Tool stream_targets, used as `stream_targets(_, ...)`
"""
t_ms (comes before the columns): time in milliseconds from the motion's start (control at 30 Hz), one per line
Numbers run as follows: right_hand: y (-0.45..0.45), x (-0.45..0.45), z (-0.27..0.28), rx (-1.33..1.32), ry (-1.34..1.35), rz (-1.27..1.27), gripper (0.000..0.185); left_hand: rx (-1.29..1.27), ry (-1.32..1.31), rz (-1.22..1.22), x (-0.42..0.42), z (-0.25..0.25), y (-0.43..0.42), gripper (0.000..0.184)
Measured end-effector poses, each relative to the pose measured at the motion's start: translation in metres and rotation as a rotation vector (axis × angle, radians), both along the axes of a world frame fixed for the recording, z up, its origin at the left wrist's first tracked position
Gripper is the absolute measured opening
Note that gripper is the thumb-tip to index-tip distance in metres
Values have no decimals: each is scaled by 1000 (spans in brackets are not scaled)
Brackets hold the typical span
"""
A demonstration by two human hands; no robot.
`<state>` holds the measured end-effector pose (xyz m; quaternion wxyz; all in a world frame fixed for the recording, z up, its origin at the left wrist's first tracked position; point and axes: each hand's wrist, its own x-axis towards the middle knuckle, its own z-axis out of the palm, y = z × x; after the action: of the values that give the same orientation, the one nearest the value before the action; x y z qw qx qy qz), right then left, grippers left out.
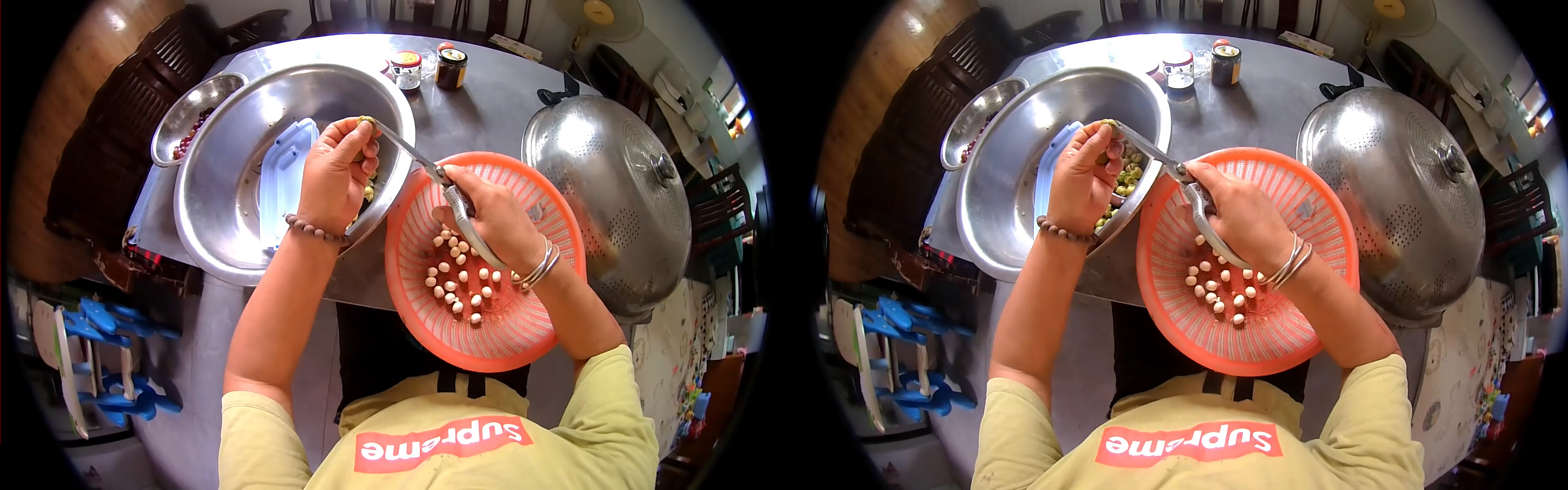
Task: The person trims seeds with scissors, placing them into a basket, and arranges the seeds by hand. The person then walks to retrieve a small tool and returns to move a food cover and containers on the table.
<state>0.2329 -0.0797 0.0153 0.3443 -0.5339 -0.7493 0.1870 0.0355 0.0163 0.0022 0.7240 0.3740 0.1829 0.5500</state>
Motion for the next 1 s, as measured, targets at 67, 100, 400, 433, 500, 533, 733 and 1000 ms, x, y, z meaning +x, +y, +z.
stream_targets(67, 0, 0, 1, 5, -6, -8, 36, -12, 0, -8, -1, 0, 1, 18)
stream_targets(100, 0, 1, 2, 10, -13, -17, 37, -24, -2, -16, -1, 0, 1, 17)
stream_targets(400, 1, 5, 1, -55, -5, 24, 40, -17, 40, 9, 2, 5, -1, 9)
stream_targets(433, 1, 6, 0, -79, 2, 37, 42, -2, 49, 6, 2, 5, 0, 10)
stream_targets(500, -1, 4, 2, -174, 62, 54, 46, 26, 48, -22, 0, 2, 3, 11)
stream_targets(533, -1, 4, 0, -190, 91, 49, 45, 22, 48, -29, -1, 1, 5, 11)
stream_targets(733, -1, 5, 0, -257, 178, 71, 39, 39, 32, -57, -3, 0, 9, 14)
stream_targets(1000, -4, 3, 0, -399, 417, 147, 41, 14, -33, -75, -2, 3, 4, 18)
